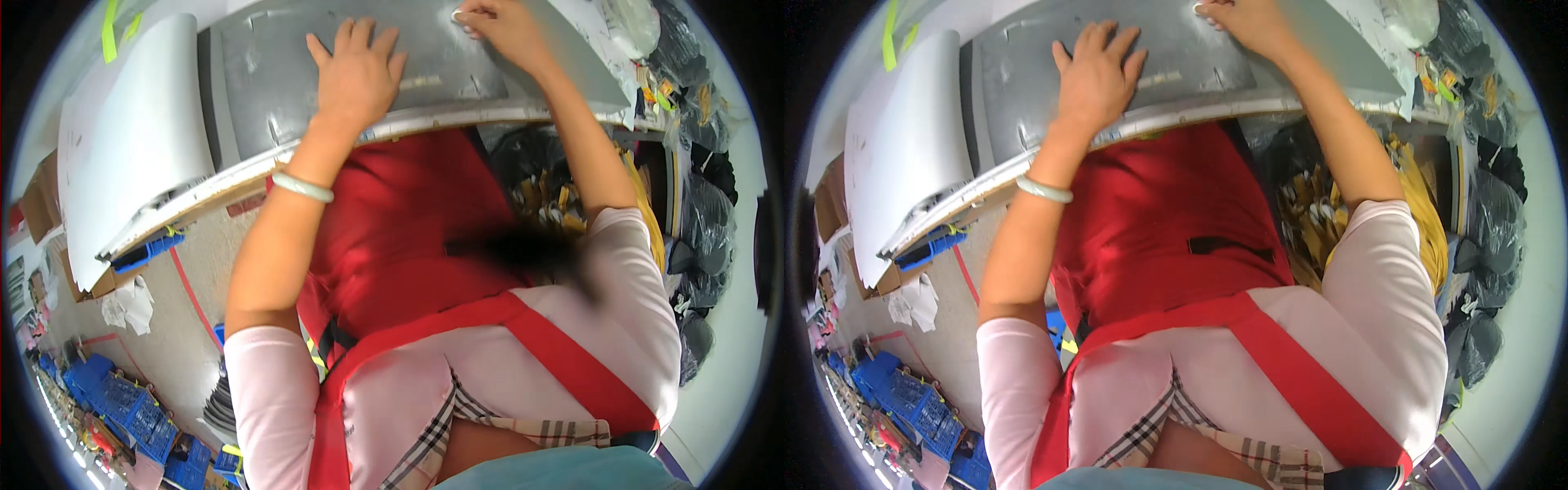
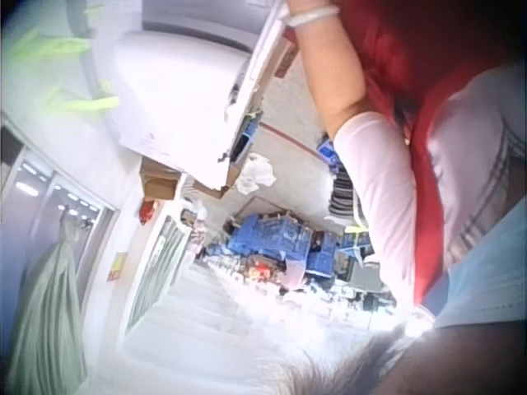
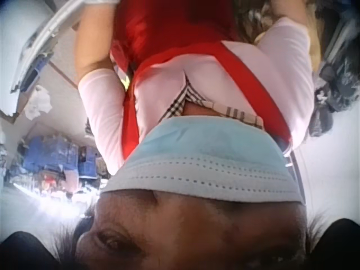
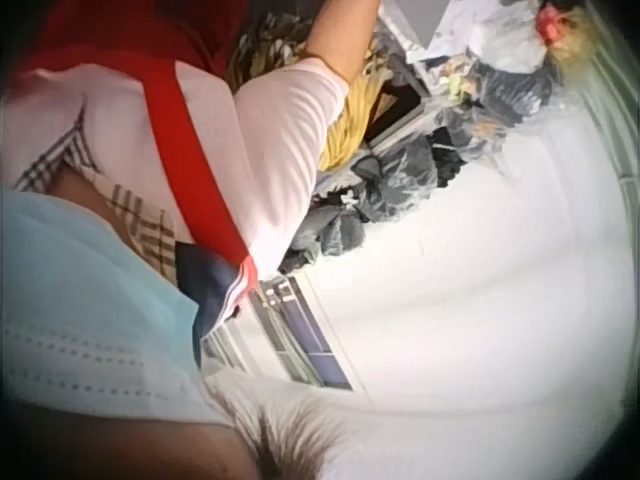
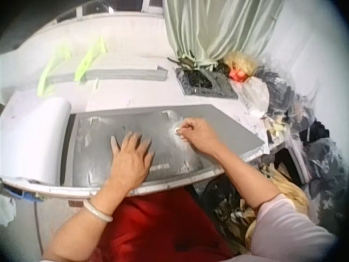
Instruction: The person repeatedly wipes a large, flat, grey surface with a white cloth. They move the cloth back and forth across the surface, occasionally adjusting their grip or the cloth's position. The task appears to be a repetitive cleaning or polishing action in a workshop environment.
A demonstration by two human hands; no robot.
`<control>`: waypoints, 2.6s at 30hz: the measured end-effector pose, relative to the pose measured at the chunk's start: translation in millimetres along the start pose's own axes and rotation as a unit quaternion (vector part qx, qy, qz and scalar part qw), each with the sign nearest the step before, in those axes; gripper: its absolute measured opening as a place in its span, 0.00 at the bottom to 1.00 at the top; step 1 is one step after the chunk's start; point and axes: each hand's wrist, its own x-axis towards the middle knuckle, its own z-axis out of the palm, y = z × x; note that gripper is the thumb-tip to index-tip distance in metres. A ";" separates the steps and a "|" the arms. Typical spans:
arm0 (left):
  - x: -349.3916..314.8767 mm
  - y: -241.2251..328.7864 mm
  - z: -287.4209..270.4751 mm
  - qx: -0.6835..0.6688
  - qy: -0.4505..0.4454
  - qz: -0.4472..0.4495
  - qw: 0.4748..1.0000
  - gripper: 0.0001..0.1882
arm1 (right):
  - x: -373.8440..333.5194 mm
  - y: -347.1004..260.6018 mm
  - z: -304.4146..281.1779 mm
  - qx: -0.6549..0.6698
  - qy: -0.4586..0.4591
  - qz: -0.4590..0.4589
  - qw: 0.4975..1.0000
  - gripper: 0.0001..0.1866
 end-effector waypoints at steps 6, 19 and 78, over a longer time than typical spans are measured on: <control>0.3 5.6 -8.8 0.020 -0.027 -0.007 0.999 0.22 | 85.5 20.6 18.3 -0.097 0.057 -0.177 0.978 0.10; 0.3 5.3 -9.0 0.009 -0.030 -0.024 0.999 0.22 | 116.2 14.1 22.3 -0.254 0.020 -0.208 0.944 0.09; -3.8 1.0 16.8 -0.050 0.021 -0.001 0.999 0.21 | 3.3 -177.4 159.2 -0.028 -0.291 -0.064 0.954 0.07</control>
